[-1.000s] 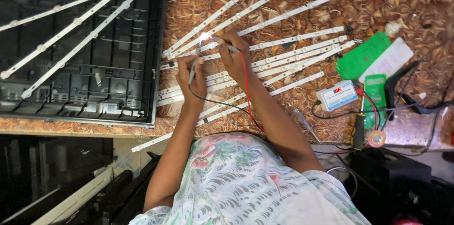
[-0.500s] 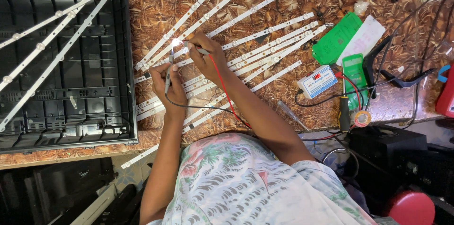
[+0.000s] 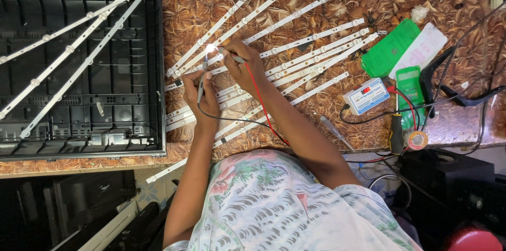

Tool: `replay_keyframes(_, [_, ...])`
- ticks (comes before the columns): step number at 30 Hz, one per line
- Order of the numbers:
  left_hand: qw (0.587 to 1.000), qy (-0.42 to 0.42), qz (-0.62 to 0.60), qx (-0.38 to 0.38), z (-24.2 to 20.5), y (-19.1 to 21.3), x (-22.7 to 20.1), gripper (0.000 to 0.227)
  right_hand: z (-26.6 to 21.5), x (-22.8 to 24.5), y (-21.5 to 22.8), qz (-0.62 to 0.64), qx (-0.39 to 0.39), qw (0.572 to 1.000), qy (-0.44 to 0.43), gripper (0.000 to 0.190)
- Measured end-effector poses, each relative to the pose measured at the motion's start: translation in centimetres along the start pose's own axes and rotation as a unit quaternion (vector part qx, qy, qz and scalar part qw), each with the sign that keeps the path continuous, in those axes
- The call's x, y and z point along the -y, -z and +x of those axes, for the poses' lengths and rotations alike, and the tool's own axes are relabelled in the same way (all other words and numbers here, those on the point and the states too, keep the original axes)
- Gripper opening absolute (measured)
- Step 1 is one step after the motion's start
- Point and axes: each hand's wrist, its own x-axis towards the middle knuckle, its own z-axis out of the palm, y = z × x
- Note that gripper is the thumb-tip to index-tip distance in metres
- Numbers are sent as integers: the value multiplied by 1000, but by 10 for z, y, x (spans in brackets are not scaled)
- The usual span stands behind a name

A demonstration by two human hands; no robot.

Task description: The person uses a multimeter with red and black probes to test multiple white LED strips laid out on a table. They touch the probes to the contact points on the strips, causing some to light up, and then move to the next strip to repeat the process.

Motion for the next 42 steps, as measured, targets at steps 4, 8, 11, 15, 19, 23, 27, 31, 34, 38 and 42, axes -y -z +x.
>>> replay_keyframes(4, [1000,5,-2,-5,0,-1,0,23,4,3,2,32,-6,999,12,18])
replay_keyframes(8, [1000,2,-8,-4,0,0,-2,21,4,4,2,32,-1,999,15,17])
replay_keyframes(11, [1000,6,-11,-6,0,-1,-7,21,4,4,3,32,2,999,11,17])
replay_keyframes(15, [1000,15,-4,-6,-1,0,-3,21,0,-5,0,11,11,1000,8,15])
replay_keyframes(19, [1000,9,4,5,0,1,-5,21,2,1,3,18,12,1000,9,16])
replay_keyframes(23, [1000,9,9,-3,0,0,-10,21,0,-5,1,5,11,1000,6,15])
replay_keyframes(27, [1000,5,15,2,2,1,-15,21,2,0,2,17,12,1000,2,18])
replay_keyframes(31, [1000,8,19,-5,0,-1,-8,20,1,-1,3,3,18,1000,4,14])
replay_keyframes(34, [1000,3,19,-4,1,-1,-9,19,3,2,3,4,17,1000,6,15])
replay_keyframes(38, [1000,15,16,-6,0,-1,-9,19,2,-4,1,0,15,1000,5,15])
replay_keyframes(42, [1000,15,24,-8,-1,-1,-4,18,4,2,4,16,19,1000,11,17])
